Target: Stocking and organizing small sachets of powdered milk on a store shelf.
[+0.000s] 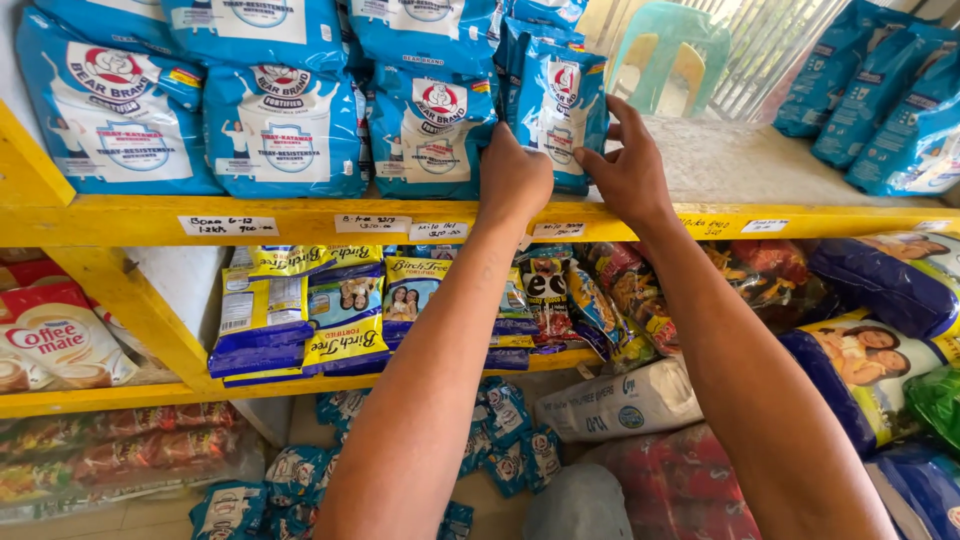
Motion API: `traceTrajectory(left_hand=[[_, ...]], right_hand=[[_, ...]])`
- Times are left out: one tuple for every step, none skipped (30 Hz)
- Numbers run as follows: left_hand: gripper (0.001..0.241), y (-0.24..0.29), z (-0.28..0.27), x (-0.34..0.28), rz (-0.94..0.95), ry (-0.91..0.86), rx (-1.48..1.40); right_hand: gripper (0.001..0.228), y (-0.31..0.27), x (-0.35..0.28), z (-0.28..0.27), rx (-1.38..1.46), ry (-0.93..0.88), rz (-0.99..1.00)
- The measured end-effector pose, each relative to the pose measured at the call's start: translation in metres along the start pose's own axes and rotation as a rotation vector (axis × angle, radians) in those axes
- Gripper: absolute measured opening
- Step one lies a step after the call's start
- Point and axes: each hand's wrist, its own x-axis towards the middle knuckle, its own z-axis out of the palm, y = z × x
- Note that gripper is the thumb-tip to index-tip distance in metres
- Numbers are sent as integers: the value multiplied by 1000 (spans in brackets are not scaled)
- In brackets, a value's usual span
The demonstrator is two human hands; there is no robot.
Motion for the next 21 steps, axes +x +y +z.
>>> traceTrajectory(left_hand=[[52,1,0,0,1,4,1],[53,1,0,1,2,2,2],[53,0,0,0,0,-3,3],[53,-1,0,0,-2,-1,5],[55,-2,1,0,3,3,-7],[56,-2,1,0,8,6,-19],[56,-5,3,1,8,6,-18],[55,-8,5,2,37,15,-17],[55,-11,6,3,68,24,-15],[55,-8,4,0,68,24,-13],[55,-5,2,-3,72,29,-26],[55,-2,0,-6,77,34,-39],[55,2,-3,-11,80,35,-38],[50,6,-6,-15,78,26,-18],[46,9,-8,-20,74,19,1],[46,8,-8,-20,74,21,1],[45,8,-6,-21,97,29,31],[45,7,-4,-22,121,37,62],[45,9,-4,-25,123,42,60],[47,11,-4,-27,146,49,46],[50,11,-4,-31,163,53,36]], right_hand=[[77,0,0,0,3,-1,-3],[76,0,0,0,7,12,-3],[75,1,-2,1,11,24,1],[75,-2,-3,1,14,21,1],[74,-5,-4,0,19,24,29],[72,-8,-5,-1,24,26,57],[72,-8,-6,-1,24,26,57],[71,-7,-7,-2,19,28,56],[70,-8,-8,-3,15,32,53],[70,-8,-8,-3,16,33,54],[68,-9,-8,-4,6,31,69],[67,-10,-9,-4,-4,28,84],[67,-9,-8,-5,-2,31,82],[66,-8,-8,-6,63,-13,85],[65,-6,-8,-7,126,-61,88],[65,-1,-6,-8,126,-62,86],[65,4,-5,-9,210,-96,86],[64,9,-4,-10,295,-130,86],[64,8,-3,-10,294,-132,80],[64,7,-2,-10,248,-128,61],[64,7,-5,-8,205,-126,49]])
